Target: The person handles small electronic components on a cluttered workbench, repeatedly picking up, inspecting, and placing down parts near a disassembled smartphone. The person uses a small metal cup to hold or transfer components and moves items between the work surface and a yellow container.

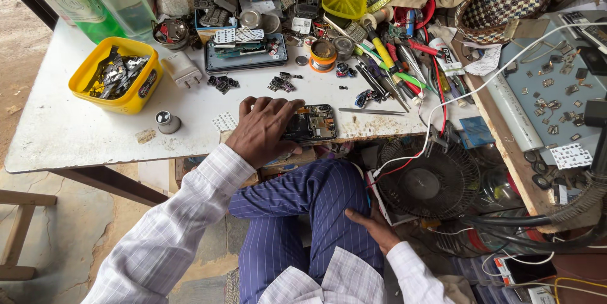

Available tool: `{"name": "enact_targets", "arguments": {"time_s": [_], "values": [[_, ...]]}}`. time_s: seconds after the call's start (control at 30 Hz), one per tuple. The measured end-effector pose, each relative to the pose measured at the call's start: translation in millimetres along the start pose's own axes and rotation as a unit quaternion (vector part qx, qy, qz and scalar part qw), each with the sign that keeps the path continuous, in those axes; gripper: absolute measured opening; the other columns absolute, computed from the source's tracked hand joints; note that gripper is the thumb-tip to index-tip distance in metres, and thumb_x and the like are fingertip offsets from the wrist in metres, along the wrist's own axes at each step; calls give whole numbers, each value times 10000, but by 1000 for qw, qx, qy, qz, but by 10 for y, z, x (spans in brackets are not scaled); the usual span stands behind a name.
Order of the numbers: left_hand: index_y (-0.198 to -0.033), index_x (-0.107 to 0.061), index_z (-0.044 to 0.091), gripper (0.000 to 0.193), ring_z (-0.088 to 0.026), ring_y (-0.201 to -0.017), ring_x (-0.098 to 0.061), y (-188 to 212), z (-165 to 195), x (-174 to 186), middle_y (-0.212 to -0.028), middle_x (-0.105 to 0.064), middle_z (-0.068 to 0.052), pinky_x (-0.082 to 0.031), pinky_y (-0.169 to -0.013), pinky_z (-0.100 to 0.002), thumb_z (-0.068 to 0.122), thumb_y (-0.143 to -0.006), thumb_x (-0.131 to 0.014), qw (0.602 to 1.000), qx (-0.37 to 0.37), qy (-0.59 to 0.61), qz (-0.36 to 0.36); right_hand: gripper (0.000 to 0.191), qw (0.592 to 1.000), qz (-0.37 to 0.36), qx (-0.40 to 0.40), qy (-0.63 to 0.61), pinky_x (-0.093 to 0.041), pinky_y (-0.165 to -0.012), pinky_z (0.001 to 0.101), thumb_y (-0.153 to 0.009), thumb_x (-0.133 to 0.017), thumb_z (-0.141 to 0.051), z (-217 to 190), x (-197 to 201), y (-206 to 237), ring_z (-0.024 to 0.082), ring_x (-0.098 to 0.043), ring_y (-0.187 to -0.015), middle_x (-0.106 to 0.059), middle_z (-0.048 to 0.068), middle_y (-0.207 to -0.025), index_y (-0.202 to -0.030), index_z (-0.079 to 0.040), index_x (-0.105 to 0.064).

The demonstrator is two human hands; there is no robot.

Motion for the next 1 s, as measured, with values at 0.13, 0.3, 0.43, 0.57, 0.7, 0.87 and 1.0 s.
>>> {"name": "enact_targets", "arguments": {"time_s": [0.13,0.3,0.43,0.57,0.7,0.87,1.0], "values": [[-1346,-497,178,871,-363,-1167,-530,-2,56,28,-1130,-603,-124,-287,-1079,-572,428,-626,-917,999,29,10,-14,1198,974,-67,-167,-135,-559,-1029,489,-606,-861,-553,75,39,39,355,-639,-1254,-583,254,-1420,-1528,-1,-331],[-1353,-533,179,804,-416,-1173,-495,57,247,82,-1248,-541,-176,-333,-1119,-609,315,-660,-917,998,-15,11,55,1210,974,-45,-168,-146,-582,-985,455,-563,-891,-563,99,80,47,357,-672,-1184,-623,278,-1384,-1502,27,-405],[-1402,-559,273,746,-446,-1232,-466,225,503,106,-1355,-481,-213,-424,-1043,-572,288,-731,-886,992,-56,-16,112,1215,981,-17,-170,-93,-568,-1006,444,-582,-845,-606,90,115,48,349,-666,-1211,-615,265,-1383,-1528,-6,-374],[-1464,-533,348,755,-450,-1261,-459,536,771,94,-1400,-455,-223,-450,-1048,-552,280,-787,-859,991,-52,16,124,1203,987,7,-150,-58,-546,-1025,425,-626,-801,-644,155,172,65,334,-648,-1235,-601,240,-1402,-1547,-10,-357],[-1454,-550,381,772,-438,-1275,-454,844,955,-76,-1414,-453,-212,-454,-1055,-532,308,-745,-846,992,-36,38,118,1186,986,34,-143,-84,-535,-1051,436,-646,-834,-589,306,211,12,350,-643,-1269,-606,261,-1421,-1524,43,-350],[-1501,-524,183,671,-356,-1287,-528,1250,963,-521,-1430,-500,-224,-456,-1114,-479,408,-913,-756,877,20,469,103,1025,998,24,39,-41,-410,-1121,431,-777,-759,-525,367,237,-93,304,-476,-1382,-458,178,-1513,-1558,-49,-296],[-1542,-421,28,705,-334,-1270,-599,1424,1040,-1069,-1432,-548,-244,-447,-1149,-529,438,-1006,-627,442,121,885,86,841,934,102,314,137,-274,-1205,462,-960,-661,-478,226,157,-24,344,-328,-1500,-372,227,-1588,-1570,1,-335]]}}
Point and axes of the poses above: each hand's wrist, its own y-axis away from the middle knuckle, its own x-axis out of the back of the hand, z = x × y, the point moved 3 cm from there along -y, towards the middle knuckle
